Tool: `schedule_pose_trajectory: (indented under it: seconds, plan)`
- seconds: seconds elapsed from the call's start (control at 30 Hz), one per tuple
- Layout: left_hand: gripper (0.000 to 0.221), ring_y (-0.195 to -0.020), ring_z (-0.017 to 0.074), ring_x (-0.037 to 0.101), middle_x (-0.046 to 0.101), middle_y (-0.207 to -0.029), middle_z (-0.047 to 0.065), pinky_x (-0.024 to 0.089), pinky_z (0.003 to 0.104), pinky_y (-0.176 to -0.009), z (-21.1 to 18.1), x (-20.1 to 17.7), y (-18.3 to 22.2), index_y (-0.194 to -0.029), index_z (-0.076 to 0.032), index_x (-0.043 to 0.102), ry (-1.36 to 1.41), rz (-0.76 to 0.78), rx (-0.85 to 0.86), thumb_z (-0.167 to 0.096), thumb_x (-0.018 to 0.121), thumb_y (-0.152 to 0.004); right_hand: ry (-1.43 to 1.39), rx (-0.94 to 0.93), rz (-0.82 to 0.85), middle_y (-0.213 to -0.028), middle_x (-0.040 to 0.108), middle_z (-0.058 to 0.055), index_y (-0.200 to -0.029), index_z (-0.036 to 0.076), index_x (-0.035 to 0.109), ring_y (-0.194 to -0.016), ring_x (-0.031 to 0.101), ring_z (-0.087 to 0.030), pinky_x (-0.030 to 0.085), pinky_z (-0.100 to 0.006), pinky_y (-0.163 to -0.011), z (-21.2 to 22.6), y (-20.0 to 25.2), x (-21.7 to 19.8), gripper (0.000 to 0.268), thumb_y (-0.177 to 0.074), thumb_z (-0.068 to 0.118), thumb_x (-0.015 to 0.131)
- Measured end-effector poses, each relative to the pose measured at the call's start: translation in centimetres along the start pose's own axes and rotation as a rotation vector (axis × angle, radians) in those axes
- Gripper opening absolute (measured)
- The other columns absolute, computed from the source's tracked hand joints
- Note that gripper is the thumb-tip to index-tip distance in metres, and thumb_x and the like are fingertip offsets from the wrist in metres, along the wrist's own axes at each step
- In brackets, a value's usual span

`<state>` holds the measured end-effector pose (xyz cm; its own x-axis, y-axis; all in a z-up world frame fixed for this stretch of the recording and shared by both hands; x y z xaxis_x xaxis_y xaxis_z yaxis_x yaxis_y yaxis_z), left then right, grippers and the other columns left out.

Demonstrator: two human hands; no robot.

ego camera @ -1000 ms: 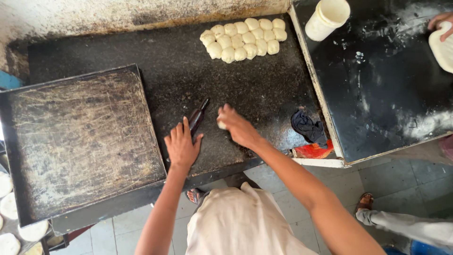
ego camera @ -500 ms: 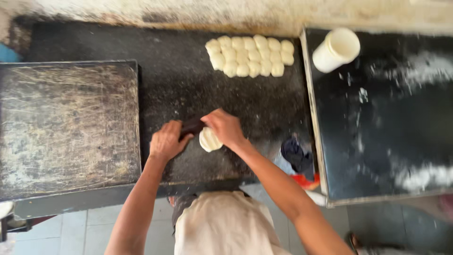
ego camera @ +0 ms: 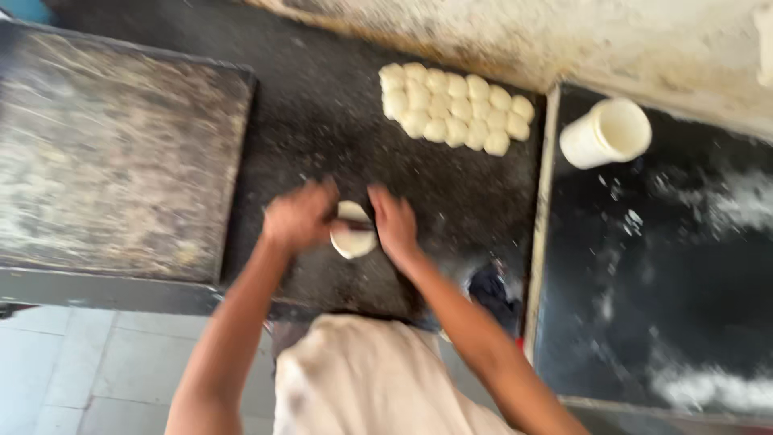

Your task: The person uses a rolling pin to flatten small pieces of dough into circles, places them onto metal trays, and moves the trays within the bakery workspace.

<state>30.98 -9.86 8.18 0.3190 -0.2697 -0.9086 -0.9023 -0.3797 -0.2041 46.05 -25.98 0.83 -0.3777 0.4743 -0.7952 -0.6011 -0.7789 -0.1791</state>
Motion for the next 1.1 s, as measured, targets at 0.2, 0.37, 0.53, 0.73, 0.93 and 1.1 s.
schedule_pose_trajectory:
  seconds: [0.2, 0.37, 0.53, 0.73, 0.93, 1.1]
  plan:
    - [0.049, -0.091, 0.0302, 0.066, 0.063, -0.096, 0.009, 0.056, 0.044, -0.075, 0.0, 2.3, 13.3, -0.106, -0.010, 0.062, -0.066, 0.026, -0.394, -0.053, 0.076, -0.086, -0.465, 0.152, -0.122, -0.107, 0.067, -0.012, -0.141, 0.005, 0.058, -0.095, 0.066, -0.028, 0.053, -0.038, -0.089, 0.8, 3.2, -0.9, 0.042, -0.103, 0.023, 0.064]
    - [0.052, -0.087, 0.0327, 0.065, 0.061, -0.098, 0.015, 0.056, 0.043, -0.065, 1.4, 2.5, 14.1, -0.111, -0.001, 0.060, -0.093, -0.138, -0.519, -0.046, 0.075, -0.089, -0.356, -0.156, 0.343, -0.091, 0.066, -0.003, -0.103, 0.008, 0.065, -0.088, 0.061, -0.014, 0.049, -0.031, -0.077, 2.9, 1.5, 1.0, 0.024, -0.096, 0.029, 0.073]
    - [0.050, -0.090, 0.0329, 0.066, 0.065, -0.100, 0.013, 0.055, 0.046, -0.073, 1.1, 2.6, 16.3, -0.117, -0.004, 0.064, -0.046, -0.055, -0.469, -0.042, 0.073, -0.087, -0.919, 0.197, 0.805, -0.094, 0.070, 0.003, -0.108, 0.005, 0.068, -0.087, 0.063, -0.006, 0.052, -0.026, -0.076, 12.1, 0.5, 4.2, 0.021, -0.100, 0.024, 0.068]
    - [0.039, -0.101, 0.0303, 0.066, 0.071, -0.107, 0.014, 0.054, 0.046, -0.083, 4.9, 8.0, 17.7, -0.113, -0.006, 0.069, -0.008, -0.005, -0.369, -0.035, 0.068, -0.087, -0.344, -0.413, 0.548, -0.074, 0.068, -0.010, -0.098, 0.005, 0.076, -0.068, 0.067, -0.013, 0.046, -0.037, -0.074, 23.1, -2.0, 14.0, 0.019, -0.102, 0.020, 0.065]
    - [0.042, -0.125, 0.0326, 0.058, 0.064, -0.131, 0.016, 0.047, 0.047, -0.101, 5.8, 10.8, 18.8, -0.135, -0.007, 0.062, -0.082, 0.212, -0.268, -0.030, 0.054, -0.100, -0.530, -0.084, 0.253, -0.083, 0.073, -0.009, -0.101, 0.011, 0.071, -0.080, 0.077, -0.018, 0.063, -0.039, -0.080, 25.2, -0.9, 17.9, 0.017, -0.103, 0.019, 0.057]
    - [0.060, -0.136, 0.0335, 0.050, 0.052, -0.146, 0.018, 0.039, 0.049, -0.111, 4.7, 7.0, 18.0, -0.147, -0.005, 0.049, -0.297, 0.039, -0.058, -0.034, 0.054, -0.095, -0.198, -0.324, 0.193, -0.105, 0.080, -0.012, -0.106, 0.018, 0.079, -0.094, 0.075, -0.032, 0.046, -0.056, -0.098, 25.5, 0.5, 12.1, 0.015, -0.095, 0.024, 0.072]
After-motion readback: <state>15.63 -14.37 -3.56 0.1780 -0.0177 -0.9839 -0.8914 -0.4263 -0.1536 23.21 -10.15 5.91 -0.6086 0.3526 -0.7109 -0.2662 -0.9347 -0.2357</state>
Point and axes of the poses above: each hand's wrist, its own y-axis away from the middle knuckle, its own x-axis out of the palm, z = x × y, the point moved 2 cm from there along -y, towards the middle knuckle
